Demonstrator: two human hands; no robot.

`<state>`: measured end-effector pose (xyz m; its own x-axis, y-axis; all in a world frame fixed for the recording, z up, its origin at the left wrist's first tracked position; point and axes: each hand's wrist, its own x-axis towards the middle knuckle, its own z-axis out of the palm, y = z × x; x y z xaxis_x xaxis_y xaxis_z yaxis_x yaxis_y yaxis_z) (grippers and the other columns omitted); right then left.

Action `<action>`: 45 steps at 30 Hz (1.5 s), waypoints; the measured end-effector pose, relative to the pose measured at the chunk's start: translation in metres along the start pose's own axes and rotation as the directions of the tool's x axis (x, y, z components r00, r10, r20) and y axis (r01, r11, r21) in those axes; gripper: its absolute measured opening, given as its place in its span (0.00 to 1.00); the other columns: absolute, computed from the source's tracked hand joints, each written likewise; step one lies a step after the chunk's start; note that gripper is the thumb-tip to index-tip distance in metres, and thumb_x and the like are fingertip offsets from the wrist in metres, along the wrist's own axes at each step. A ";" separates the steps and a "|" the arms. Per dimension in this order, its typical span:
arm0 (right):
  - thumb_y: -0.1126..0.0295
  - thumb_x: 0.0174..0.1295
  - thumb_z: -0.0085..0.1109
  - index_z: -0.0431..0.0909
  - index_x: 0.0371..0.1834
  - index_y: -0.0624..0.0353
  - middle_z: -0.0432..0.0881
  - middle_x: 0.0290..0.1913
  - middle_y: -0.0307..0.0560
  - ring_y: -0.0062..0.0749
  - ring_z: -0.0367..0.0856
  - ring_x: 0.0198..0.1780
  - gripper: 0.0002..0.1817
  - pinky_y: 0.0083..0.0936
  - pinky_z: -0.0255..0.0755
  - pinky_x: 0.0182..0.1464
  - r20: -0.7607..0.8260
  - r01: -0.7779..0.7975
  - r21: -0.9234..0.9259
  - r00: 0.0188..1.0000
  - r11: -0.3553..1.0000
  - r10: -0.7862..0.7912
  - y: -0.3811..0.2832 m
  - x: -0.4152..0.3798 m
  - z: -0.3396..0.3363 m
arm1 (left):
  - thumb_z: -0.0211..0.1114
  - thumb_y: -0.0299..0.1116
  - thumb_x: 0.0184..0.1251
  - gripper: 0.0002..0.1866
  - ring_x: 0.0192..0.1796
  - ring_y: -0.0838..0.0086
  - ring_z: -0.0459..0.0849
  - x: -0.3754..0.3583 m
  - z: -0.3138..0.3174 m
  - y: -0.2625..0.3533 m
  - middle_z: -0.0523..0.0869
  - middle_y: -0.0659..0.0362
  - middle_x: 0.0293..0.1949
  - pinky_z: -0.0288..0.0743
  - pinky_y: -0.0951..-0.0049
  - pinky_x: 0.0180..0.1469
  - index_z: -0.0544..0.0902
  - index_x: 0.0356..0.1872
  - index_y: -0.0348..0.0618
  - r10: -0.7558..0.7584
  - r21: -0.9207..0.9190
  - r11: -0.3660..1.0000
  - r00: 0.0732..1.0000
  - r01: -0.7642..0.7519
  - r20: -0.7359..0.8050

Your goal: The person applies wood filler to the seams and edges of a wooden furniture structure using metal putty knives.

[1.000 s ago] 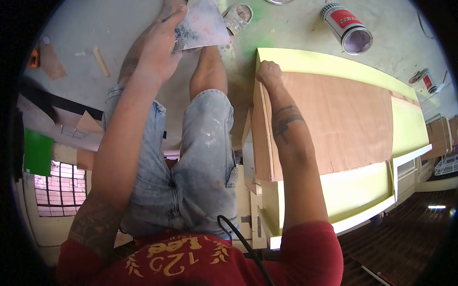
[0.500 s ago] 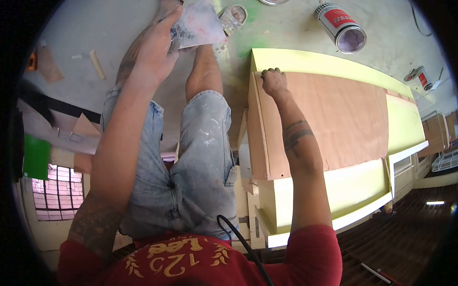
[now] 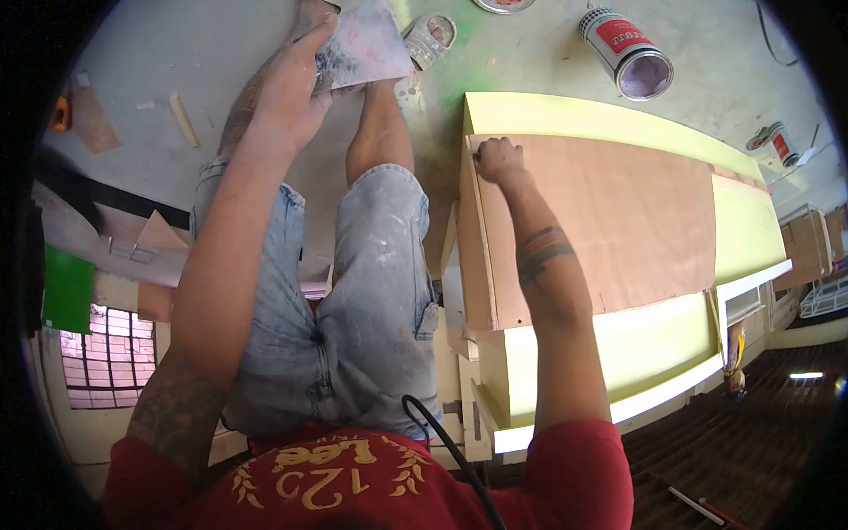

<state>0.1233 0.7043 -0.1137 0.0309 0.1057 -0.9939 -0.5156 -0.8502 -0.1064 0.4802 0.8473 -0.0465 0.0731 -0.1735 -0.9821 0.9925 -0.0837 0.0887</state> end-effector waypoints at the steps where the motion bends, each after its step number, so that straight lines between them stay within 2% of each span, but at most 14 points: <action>1: 0.62 0.69 0.57 0.87 0.53 0.58 0.87 0.57 0.52 0.50 0.81 0.63 0.17 0.50 0.75 0.62 0.030 -0.061 0.054 0.998 0.997 0.059 0.005 0.006 -0.003 | 0.63 0.42 0.77 0.22 0.64 0.66 0.82 0.006 -0.008 -0.003 0.84 0.58 0.59 0.73 0.55 0.67 0.77 0.66 0.45 0.043 0.102 0.994 0.999 -0.044 0.017; 4: 0.63 0.68 0.56 0.86 0.51 0.63 0.86 0.56 0.61 0.55 0.84 0.59 0.17 0.47 0.77 0.62 0.019 -0.206 0.177 0.978 0.962 0.205 0.024 0.021 -0.015 | 0.64 0.33 0.74 0.25 0.62 0.64 0.82 0.019 -0.027 -0.007 0.83 0.55 0.60 0.76 0.57 0.65 0.73 0.70 0.42 0.271 0.510 0.808 0.955 -0.295 0.123; 6: 0.61 0.69 0.55 0.87 0.44 0.69 0.87 0.48 0.70 0.65 0.87 0.51 0.19 0.49 0.78 0.57 -0.122 -0.249 0.237 0.951 0.939 0.283 0.029 0.022 -0.013 | 0.65 0.23 0.68 0.32 0.57 0.62 0.85 0.007 -0.033 -0.009 0.83 0.50 0.59 0.80 0.58 0.62 0.70 0.74 0.40 0.453 0.795 0.338 0.827 -0.504 0.332; 8: 0.65 0.65 0.56 0.87 0.45 0.69 0.86 0.48 0.71 0.61 0.87 0.53 0.17 0.47 0.79 0.58 -0.119 -0.245 0.229 0.953 0.942 0.277 0.017 0.025 -0.014 | 0.61 0.32 0.76 0.21 0.57 0.66 0.85 0.000 -0.005 0.003 0.85 0.53 0.56 0.79 0.64 0.61 0.75 0.66 0.37 0.218 0.250 0.944 0.976 -0.215 0.013; 9: 0.66 0.64 0.58 0.87 0.47 0.66 0.87 0.51 0.67 0.58 0.86 0.56 0.17 0.44 0.79 0.60 -0.087 -0.247 0.219 0.959 0.944 0.271 0.010 0.033 -0.013 | 0.59 0.37 0.80 0.19 0.57 0.68 0.86 -0.001 0.005 0.006 0.86 0.55 0.55 0.78 0.67 0.60 0.78 0.62 0.36 0.012 -0.145 0.989 0.999 -0.019 -0.048; 17: 0.63 0.61 0.57 0.88 0.42 0.68 0.87 0.43 0.71 0.61 0.88 0.51 0.18 0.45 0.80 0.57 -0.086 -0.074 0.290 0.991 0.954 0.103 -0.035 0.072 0.000 | 0.56 0.37 0.81 0.17 0.58 0.69 0.85 0.003 0.000 0.005 0.86 0.56 0.56 0.79 0.67 0.60 0.79 0.62 0.40 0.013 -0.173 0.985 0.999 -0.007 0.033; 22: 0.39 0.65 0.58 0.87 0.45 0.68 0.89 0.38 0.67 0.56 0.89 0.49 0.35 0.43 0.80 0.57 -0.100 -0.095 0.372 0.985 0.923 0.142 0.001 0.051 -0.045 | 0.55 0.36 0.82 0.17 0.60 0.68 0.85 -0.001 -0.002 0.005 0.86 0.55 0.57 0.78 0.66 0.62 0.78 0.63 0.38 0.065 -0.020 0.998 0.998 -0.066 -0.021; 24: 0.40 0.68 0.58 0.87 0.43 0.69 0.89 0.38 0.67 0.49 0.91 0.47 0.34 0.40 0.80 0.54 -0.216 -0.024 0.597 0.958 0.802 0.189 0.038 0.032 -0.064 | 0.55 0.35 0.82 0.18 0.61 0.67 0.84 0.000 -0.006 -0.004 0.86 0.54 0.58 0.78 0.67 0.63 0.78 0.64 0.37 0.141 0.223 0.966 0.989 -0.129 -0.038; 27: 0.59 0.76 0.61 0.81 0.57 0.68 0.88 0.46 0.47 0.37 0.88 0.51 0.20 0.27 0.78 0.56 -0.297 0.190 0.921 0.907 0.340 0.298 0.032 -0.024 -0.112 | 0.56 0.34 0.82 0.20 0.62 0.65 0.84 0.015 -0.009 -0.015 0.85 0.52 0.60 0.77 0.67 0.65 0.75 0.66 0.33 0.022 -0.241 0.970 0.982 0.023 0.185; 30: 0.67 0.75 0.61 0.74 0.66 0.70 0.85 0.53 0.46 0.30 0.83 0.52 0.22 0.33 0.78 0.60 -0.441 0.545 0.787 0.824 -0.289 0.355 -0.011 -0.066 -0.158 | 0.60 0.39 0.81 0.24 0.62 0.61 0.83 0.005 0.012 -0.011 0.84 0.50 0.61 0.75 0.67 0.66 0.74 0.67 0.30 -0.023 -0.240 0.968 0.977 0.074 0.211; 34: 0.80 0.69 0.58 0.70 0.67 0.66 0.81 0.59 0.51 0.38 0.83 0.58 0.23 0.38 0.80 0.59 -0.582 0.682 0.597 0.731 -0.422 0.356 -0.058 -0.079 -0.189 | 0.66 0.39 0.75 0.24 0.58 0.64 0.84 0.006 0.014 -0.026 0.84 0.53 0.56 0.78 0.63 0.60 0.76 0.64 0.35 0.009 -0.140 0.990 0.997 0.001 0.072; 36: 0.79 0.68 0.59 0.67 0.69 0.68 0.79 0.61 0.59 0.47 0.80 0.61 0.26 0.40 0.76 0.64 -0.628 0.774 0.585 0.622 -0.242 0.468 -0.063 -0.056 -0.171 | 0.69 0.40 0.72 0.24 0.55 0.66 0.85 0.011 0.011 -0.029 0.84 0.54 0.54 0.80 0.61 0.57 0.77 0.63 0.38 0.060 -0.075 0.995 0.998 -0.060 0.005; 39: 0.75 0.69 0.59 0.63 0.72 0.69 0.77 0.64 0.67 0.58 0.77 0.64 0.29 0.43 0.70 0.69 -0.877 0.499 0.476 0.204 0.724 0.435 -0.099 -0.048 -0.160 | 0.64 0.43 0.77 0.23 0.62 0.66 0.82 0.004 0.015 -0.018 0.82 0.55 0.60 0.76 0.62 0.64 0.76 0.64 0.39 0.068 -0.108 0.991 0.996 -0.073 -0.053; 45: 0.64 0.74 0.56 0.62 0.76 0.66 0.76 0.62 0.55 0.39 0.77 0.63 0.31 0.36 0.70 0.67 -0.642 0.902 0.395 0.408 -0.176 0.650 -0.165 -0.071 -0.205 | 0.62 0.45 0.79 0.22 0.60 0.68 0.82 -0.002 0.016 -0.016 0.82 0.55 0.58 0.77 0.65 0.61 0.77 0.62 0.38 0.127 -0.077 0.988 0.987 -0.135 -0.095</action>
<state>0.3816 0.7316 -0.0311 0.2271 -0.8401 -0.4927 -0.2191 0.4488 -0.8663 0.4630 0.8329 -0.0431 0.2078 -0.0887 -0.9741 0.9782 0.0162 0.2072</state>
